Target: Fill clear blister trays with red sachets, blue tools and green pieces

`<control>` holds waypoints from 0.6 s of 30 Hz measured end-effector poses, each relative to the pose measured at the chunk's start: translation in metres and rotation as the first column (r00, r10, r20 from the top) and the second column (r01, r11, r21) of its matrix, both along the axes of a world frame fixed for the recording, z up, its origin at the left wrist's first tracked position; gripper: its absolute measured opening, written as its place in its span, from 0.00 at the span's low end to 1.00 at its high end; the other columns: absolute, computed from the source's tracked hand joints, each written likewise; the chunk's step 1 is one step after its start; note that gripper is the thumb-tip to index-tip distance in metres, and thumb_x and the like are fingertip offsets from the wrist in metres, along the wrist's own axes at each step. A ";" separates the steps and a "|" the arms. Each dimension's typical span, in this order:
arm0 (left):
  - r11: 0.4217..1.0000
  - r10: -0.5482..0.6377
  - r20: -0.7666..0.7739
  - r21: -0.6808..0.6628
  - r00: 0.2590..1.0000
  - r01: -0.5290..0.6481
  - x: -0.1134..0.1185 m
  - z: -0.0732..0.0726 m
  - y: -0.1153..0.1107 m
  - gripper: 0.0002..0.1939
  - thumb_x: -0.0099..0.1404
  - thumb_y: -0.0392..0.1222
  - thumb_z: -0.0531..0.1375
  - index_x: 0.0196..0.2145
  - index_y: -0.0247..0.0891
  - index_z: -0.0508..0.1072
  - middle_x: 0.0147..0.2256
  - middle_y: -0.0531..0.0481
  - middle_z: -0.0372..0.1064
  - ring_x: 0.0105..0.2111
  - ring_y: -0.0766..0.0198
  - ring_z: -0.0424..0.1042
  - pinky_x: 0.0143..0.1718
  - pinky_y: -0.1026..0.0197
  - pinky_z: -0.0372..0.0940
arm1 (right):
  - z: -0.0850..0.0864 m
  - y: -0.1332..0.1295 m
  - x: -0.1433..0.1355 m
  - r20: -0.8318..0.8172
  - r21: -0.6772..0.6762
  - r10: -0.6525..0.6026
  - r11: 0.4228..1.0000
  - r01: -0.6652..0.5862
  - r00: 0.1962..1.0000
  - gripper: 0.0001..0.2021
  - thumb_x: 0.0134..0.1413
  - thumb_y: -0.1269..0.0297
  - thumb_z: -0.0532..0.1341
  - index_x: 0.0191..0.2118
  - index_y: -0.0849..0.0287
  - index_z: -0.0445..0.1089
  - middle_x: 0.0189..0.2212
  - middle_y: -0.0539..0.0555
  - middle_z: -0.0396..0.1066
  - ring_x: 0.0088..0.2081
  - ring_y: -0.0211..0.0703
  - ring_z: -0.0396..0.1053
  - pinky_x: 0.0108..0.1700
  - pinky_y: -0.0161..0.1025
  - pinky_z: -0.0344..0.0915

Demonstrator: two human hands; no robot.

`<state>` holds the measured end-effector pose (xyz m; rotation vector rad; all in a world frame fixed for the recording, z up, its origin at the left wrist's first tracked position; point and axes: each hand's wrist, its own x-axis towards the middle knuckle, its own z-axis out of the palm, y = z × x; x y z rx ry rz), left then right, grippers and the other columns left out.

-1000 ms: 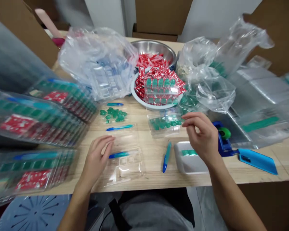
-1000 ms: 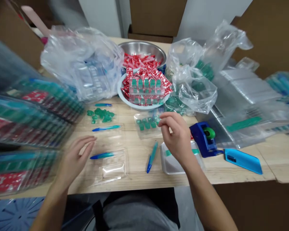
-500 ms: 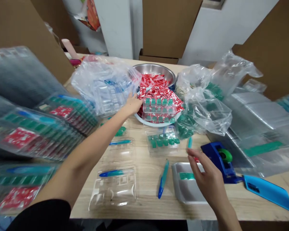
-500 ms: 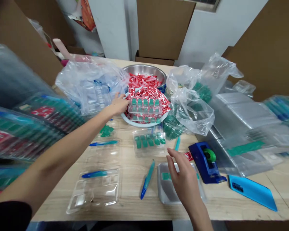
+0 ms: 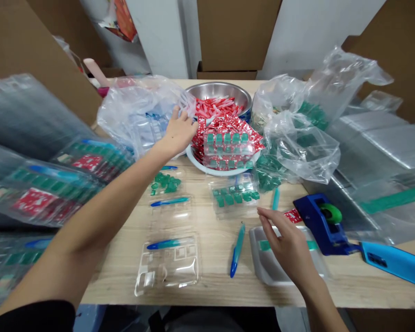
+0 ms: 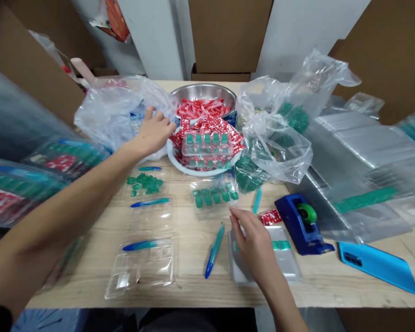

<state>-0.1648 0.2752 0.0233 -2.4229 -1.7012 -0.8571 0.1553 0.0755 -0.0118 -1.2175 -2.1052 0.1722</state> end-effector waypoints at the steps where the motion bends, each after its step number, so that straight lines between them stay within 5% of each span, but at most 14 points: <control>1: 1.000 0.011 -0.009 0.010 1.000 -0.011 -0.001 0.008 -0.004 0.10 0.64 0.32 0.52 0.26 0.39 0.68 0.29 0.47 0.67 0.53 0.51 0.63 0.63 0.36 0.38 | 0.000 0.000 -0.001 -0.003 -0.006 0.007 1.000 -0.007 1.000 0.10 0.64 0.69 0.55 0.45 0.57 0.72 0.36 0.56 0.78 0.37 0.45 0.78 0.39 0.40 0.75; 5: 0.996 0.091 -0.024 0.003 0.996 -0.091 -0.013 0.035 -0.038 0.07 0.63 0.33 0.53 0.30 0.39 0.70 0.30 0.47 0.69 0.49 0.49 0.66 0.61 0.35 0.47 | 0.001 -0.003 -0.006 -0.068 -0.031 0.011 0.999 -0.013 0.998 0.09 0.63 0.69 0.55 0.45 0.57 0.72 0.37 0.56 0.78 0.37 0.45 0.77 0.39 0.39 0.75; 8: 0.976 0.012 0.225 -0.216 0.974 0.038 -0.017 0.045 -0.077 0.06 0.62 0.36 0.56 0.36 0.39 0.71 0.30 0.49 0.70 0.37 0.56 0.70 0.48 0.46 0.65 | 0.005 -0.005 -0.023 -0.221 -0.162 0.017 0.985 -0.054 0.975 0.09 0.63 0.67 0.57 0.46 0.56 0.72 0.39 0.56 0.78 0.40 0.44 0.77 0.42 0.39 0.75; 11: 0.843 -0.049 0.526 -0.434 0.849 0.317 -0.006 0.049 -0.117 0.07 0.61 0.41 0.58 0.37 0.40 0.72 0.31 0.50 0.71 0.31 0.62 0.70 0.38 0.56 0.68 | 0.013 -0.004 -0.051 -0.514 -0.352 0.015 0.908 -0.227 0.858 0.15 0.62 0.63 0.59 0.53 0.54 0.67 0.47 0.57 0.75 0.44 0.44 0.77 0.44 0.41 0.75; 14: 0.686 -0.028 0.641 -0.546 0.767 0.481 0.015 0.053 -0.149 0.09 0.60 0.44 0.60 0.37 0.38 0.72 0.34 0.50 0.73 0.34 0.63 0.72 0.39 0.57 0.68 | 0.023 0.000 -0.079 -0.795 -0.383 -0.021 0.792 -0.475 0.606 0.23 0.58 0.58 0.63 0.58 0.50 0.61 0.51 0.57 0.72 0.44 0.43 0.77 0.45 0.42 0.76; 16: 0.596 -0.048 0.661 -0.583 0.749 0.552 0.025 0.055 -0.163 0.10 0.62 0.45 0.59 0.37 0.37 0.73 0.35 0.49 0.74 0.35 0.63 0.72 0.40 0.58 0.68 | 0.029 0.001 -0.090 -0.871 -0.364 -0.064 0.749 -0.554 0.486 0.20 0.57 0.57 0.64 0.54 0.50 0.63 0.44 0.53 0.76 0.38 0.40 0.78 0.41 0.40 0.77; 18: 0.559 -0.124 0.627 -0.596 0.769 0.576 0.029 0.055 -0.167 0.11 0.64 0.46 0.57 0.37 0.37 0.74 0.35 0.49 0.75 0.36 0.63 0.73 0.40 0.59 0.67 | 0.032 0.000 -0.093 -0.883 -0.380 -0.111 0.739 -0.556 0.456 0.12 0.58 0.58 0.63 0.46 0.54 0.67 0.33 0.50 0.77 0.30 0.38 0.77 0.36 0.38 0.76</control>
